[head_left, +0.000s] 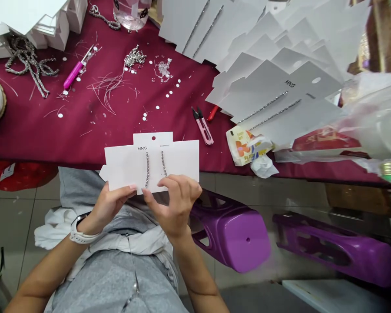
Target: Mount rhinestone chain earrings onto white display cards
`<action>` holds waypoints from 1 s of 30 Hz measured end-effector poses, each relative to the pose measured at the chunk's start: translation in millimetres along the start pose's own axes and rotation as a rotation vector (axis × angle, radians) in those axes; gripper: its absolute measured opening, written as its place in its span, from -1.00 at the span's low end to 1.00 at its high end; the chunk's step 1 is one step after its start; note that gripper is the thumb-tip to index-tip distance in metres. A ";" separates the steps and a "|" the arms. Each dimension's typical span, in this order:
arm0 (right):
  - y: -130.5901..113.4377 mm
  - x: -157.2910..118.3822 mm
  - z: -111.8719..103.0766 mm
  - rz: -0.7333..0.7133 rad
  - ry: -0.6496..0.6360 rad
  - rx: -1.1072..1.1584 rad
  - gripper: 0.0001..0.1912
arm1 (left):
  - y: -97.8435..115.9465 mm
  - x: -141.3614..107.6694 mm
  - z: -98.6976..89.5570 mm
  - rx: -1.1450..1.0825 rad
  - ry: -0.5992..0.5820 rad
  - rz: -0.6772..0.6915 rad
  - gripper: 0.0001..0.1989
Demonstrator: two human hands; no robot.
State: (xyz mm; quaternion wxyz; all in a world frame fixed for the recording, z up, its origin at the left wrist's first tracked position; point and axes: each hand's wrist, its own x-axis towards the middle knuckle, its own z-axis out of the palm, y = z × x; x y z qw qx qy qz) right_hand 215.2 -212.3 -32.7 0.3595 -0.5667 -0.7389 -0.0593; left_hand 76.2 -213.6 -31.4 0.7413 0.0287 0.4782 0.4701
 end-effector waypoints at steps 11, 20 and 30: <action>-13.3 -24.4 25.6 0.167 0.076 0.028 -0.93 | -13.3 8.0 -4.4 -0.149 -0.022 -0.060 -0.66; -7.9 -5.3 35.4 0.080 0.198 0.106 -0.87 | -1.2 8.5 7.2 -0.261 0.138 -0.190 -0.66; 2.1 -10.9 40.0 -0.006 0.138 0.191 -0.93 | 5.2 10.9 9.1 -0.319 0.170 -0.218 -0.66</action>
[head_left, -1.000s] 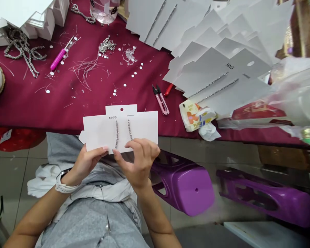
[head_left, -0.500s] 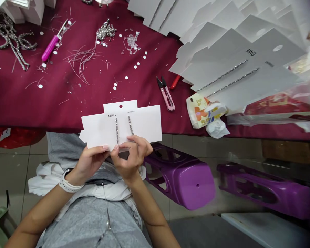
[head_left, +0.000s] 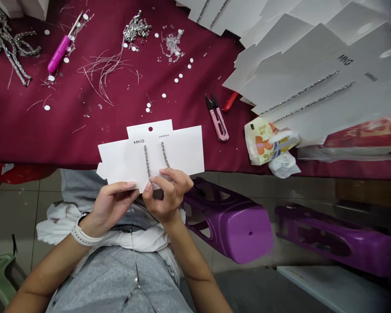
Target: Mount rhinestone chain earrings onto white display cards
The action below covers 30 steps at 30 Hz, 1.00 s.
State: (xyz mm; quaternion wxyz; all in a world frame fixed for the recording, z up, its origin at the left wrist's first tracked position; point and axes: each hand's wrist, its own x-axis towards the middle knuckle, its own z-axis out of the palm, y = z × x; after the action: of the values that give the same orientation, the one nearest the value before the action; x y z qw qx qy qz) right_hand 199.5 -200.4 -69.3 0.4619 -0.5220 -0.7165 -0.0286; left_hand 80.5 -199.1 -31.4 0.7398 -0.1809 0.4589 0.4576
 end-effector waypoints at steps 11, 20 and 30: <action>26.8 -8.4 -20.4 -0.373 -0.070 -0.217 -0.88 | 2.9 -2.0 0.2 0.038 0.087 -0.020 -0.69; 30.2 -4.9 -22.9 -0.559 -0.041 -0.292 -0.90 | -0.2 6.2 -6.0 0.065 0.038 -0.003 -0.81; 34.9 -6.3 -17.0 -0.646 0.016 -0.218 -0.91 | 8.7 28.3 -36.3 0.302 -0.507 0.055 -0.89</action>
State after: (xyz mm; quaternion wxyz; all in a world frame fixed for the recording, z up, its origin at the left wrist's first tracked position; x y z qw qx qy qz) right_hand 237.4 -198.1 -79.4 0.3759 -0.3142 -0.8339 -0.2541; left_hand 59.0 -205.1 -72.6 0.8368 0.0639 0.3272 0.4344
